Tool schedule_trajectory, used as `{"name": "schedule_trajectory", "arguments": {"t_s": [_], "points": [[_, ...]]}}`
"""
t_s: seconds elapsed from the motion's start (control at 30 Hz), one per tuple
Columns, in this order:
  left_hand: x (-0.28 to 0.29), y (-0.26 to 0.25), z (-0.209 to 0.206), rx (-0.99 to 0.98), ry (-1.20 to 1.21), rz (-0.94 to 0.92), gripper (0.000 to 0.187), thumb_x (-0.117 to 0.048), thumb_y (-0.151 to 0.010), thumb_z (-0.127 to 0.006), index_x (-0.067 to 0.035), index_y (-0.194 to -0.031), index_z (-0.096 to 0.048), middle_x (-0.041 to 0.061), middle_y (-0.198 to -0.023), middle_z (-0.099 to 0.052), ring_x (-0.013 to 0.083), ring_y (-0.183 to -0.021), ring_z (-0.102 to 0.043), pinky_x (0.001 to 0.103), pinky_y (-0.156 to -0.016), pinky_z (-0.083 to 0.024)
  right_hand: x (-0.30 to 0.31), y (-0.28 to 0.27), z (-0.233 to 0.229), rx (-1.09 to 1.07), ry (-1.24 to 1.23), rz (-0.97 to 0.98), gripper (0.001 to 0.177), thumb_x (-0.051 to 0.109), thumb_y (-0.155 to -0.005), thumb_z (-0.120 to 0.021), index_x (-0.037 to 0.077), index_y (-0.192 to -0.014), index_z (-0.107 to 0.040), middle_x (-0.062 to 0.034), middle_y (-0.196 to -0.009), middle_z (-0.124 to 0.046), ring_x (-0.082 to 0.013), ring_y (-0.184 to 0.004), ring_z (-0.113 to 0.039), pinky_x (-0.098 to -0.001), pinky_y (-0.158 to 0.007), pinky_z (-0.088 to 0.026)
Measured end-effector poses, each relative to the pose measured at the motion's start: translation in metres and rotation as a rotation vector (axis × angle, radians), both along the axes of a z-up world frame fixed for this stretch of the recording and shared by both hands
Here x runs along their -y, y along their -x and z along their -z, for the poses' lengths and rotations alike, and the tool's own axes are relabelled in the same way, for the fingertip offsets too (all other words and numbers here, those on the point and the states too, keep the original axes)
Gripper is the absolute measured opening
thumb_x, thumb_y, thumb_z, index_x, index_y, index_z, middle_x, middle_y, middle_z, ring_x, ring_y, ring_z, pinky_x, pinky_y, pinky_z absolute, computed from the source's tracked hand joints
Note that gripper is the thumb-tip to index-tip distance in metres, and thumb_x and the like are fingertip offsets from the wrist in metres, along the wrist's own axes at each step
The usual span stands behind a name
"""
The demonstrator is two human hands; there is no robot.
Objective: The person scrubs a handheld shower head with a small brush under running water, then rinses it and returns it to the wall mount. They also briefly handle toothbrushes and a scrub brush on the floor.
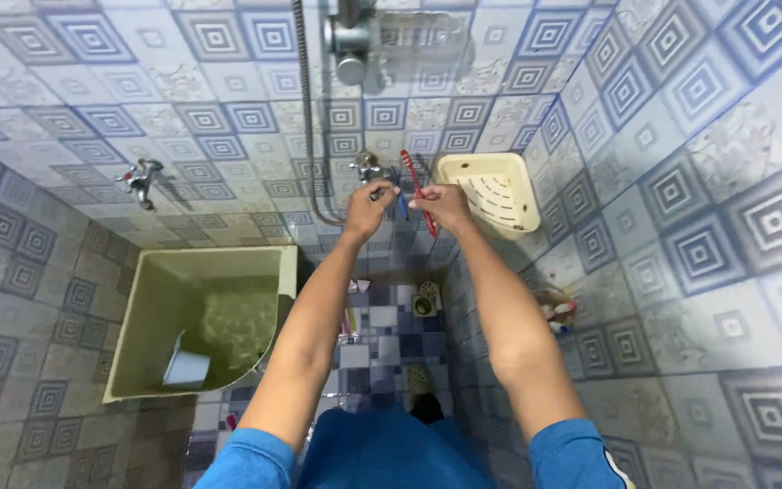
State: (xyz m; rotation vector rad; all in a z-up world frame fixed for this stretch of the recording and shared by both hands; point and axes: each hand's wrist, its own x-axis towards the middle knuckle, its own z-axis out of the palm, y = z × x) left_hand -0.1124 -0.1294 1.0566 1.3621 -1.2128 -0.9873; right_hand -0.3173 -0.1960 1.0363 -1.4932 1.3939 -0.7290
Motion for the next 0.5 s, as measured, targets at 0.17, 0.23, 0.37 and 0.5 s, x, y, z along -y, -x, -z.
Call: {"name": "schedule_trajectory", "arguments": {"t_s": [0.17, 0.23, 0.37, 0.5], "points": [[-0.038, -0.043, 0.037, 0.064, -0.028, 0.006, 0.028, -0.034, -0.1, -0.071, -0.009, -0.112, -0.073, 0.015, -0.096, -0.07, 0.0304, -0.1, -0.067, 0.055, -0.085, -0.053, -0.038, -0.027, 0.024, -0.048, -0.089, -0.013, 0.039, 0.018, -0.079, -0.089, 0.002, -0.112, -0.076, -0.0122, -0.106, -0.077, -0.0207, -0.06, -0.07, -0.0319, -0.044, -0.065], [-0.055, -0.056, 0.04, 0.102, -0.041, -0.017, 0.023, -0.035, -0.098, -0.071, -0.013, -0.106, -0.074, 0.012, -0.091, -0.071, 0.0269, -0.095, -0.068, 0.054, -0.086, -0.054, -0.053, -0.036, 0.024, -0.061, -0.136, -0.031, 0.039, 0.018, -0.082, -0.086, 0.002, -0.115, -0.074, -0.0134, -0.109, -0.076, -0.02, -0.061, -0.069, -0.0326, -0.045, -0.065], [-0.07, -0.073, 0.053, 0.255, -0.076, -0.039, 0.017, -0.024, -0.094, -0.069, -0.01, -0.103, -0.073, 0.014, -0.099, -0.073, 0.0352, -0.104, -0.069, 0.056, -0.087, -0.055, -0.059, -0.052, 0.025, -0.143, -0.248, -0.115, 0.036, 0.024, -0.087, -0.081, 0.004, -0.116, -0.075, -0.0156, -0.095, -0.075, -0.0252, -0.064, -0.072, -0.0373, -0.047, -0.066], [-0.078, -0.08, 0.07, 0.298, -0.143, -0.102, 0.015, -0.022, -0.091, -0.07, -0.013, -0.103, -0.074, 0.012, -0.099, -0.075, 0.0308, -0.095, -0.071, 0.05, -0.084, -0.056, -0.06, -0.065, 0.019, -0.187, -0.274, -0.218, 0.03, 0.024, -0.093, -0.074, 0.002, -0.114, -0.075, -0.021, -0.095, -0.075, -0.0272, -0.078, -0.074, -0.0385, -0.056, -0.067]]}}
